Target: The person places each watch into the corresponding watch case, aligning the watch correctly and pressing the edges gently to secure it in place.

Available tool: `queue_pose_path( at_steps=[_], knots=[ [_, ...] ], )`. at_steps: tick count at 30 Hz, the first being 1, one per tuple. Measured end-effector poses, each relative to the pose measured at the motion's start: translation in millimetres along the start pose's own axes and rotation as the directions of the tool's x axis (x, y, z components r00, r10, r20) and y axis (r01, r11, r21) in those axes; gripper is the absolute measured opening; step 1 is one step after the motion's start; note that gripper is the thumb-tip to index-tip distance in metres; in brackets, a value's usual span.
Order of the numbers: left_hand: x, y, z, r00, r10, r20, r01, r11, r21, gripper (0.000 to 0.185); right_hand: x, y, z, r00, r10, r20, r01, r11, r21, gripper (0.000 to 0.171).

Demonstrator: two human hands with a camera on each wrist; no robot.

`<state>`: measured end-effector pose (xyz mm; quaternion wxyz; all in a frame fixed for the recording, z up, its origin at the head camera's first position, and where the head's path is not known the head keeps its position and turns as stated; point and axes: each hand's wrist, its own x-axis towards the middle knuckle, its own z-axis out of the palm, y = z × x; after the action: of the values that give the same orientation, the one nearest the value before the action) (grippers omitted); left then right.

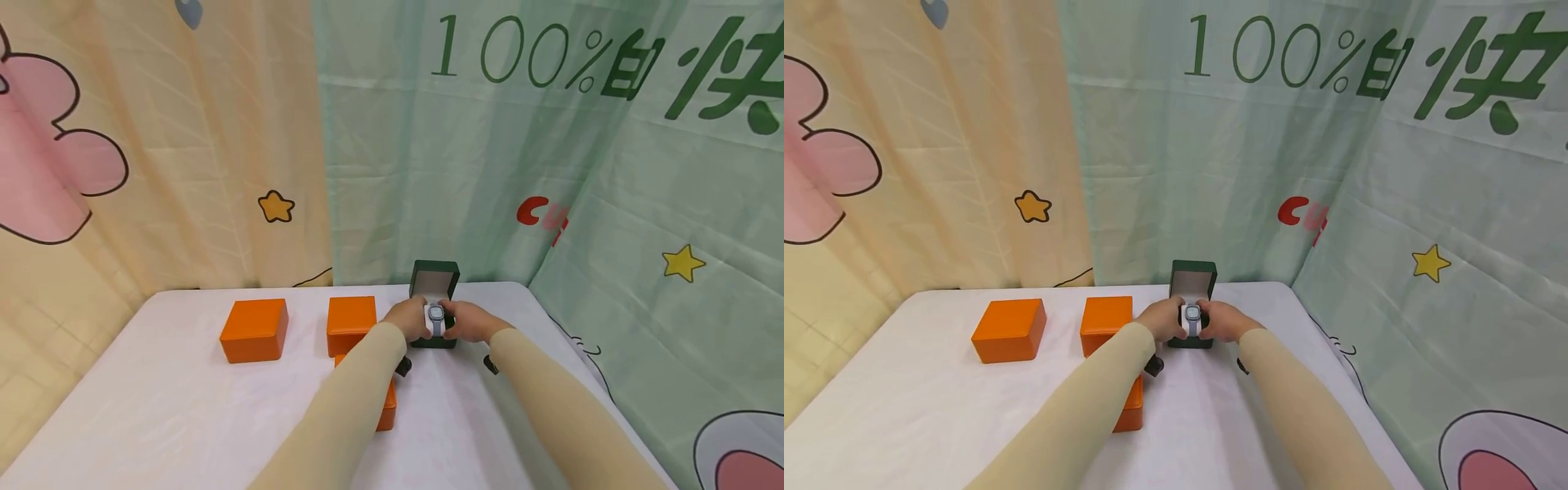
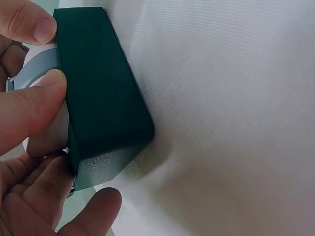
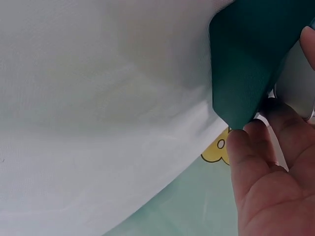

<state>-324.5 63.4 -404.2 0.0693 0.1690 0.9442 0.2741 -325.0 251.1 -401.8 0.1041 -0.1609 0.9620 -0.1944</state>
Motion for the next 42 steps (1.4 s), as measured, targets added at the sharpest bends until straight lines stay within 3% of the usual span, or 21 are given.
queue_pose_path(
  at_steps=[12, 26, 36, 42],
  knots=[
    [-7.2, 1.8, -0.4, 1.000, 0.014, -0.011, -0.014, 1.000, 0.007, 0.057, -1.7, 0.6, 2.5, 1.000, 0.021, 0.007, -0.021, 1.000, -0.014, 0.083],
    [-12.6, 4.3, -1.4, 1.000, -0.017, -0.001, 0.017, 1.000, -0.009, 0.058, -1.4, 2.7, 1.6, 1.000, -0.010, 0.025, 0.010, 1.000, -0.016, 0.081],
    [-5.9, 1.6, -0.6, 1.000, 0.009, 0.008, -0.009, 1.000, 0.028, 0.048, -1.4, 6.3, -1.1, 0.999, -0.021, 0.043, 0.022, 1.000, -0.021, 0.077],
    [-2.2, 1.6, -0.1, 1.000, 0.015, 0.011, -0.016, 0.994, 0.104, 0.049, -2.1, 7.1, -0.7, 1.000, 0.010, 0.029, -0.011, 1.000, 0.012, 0.077]
  ],
)
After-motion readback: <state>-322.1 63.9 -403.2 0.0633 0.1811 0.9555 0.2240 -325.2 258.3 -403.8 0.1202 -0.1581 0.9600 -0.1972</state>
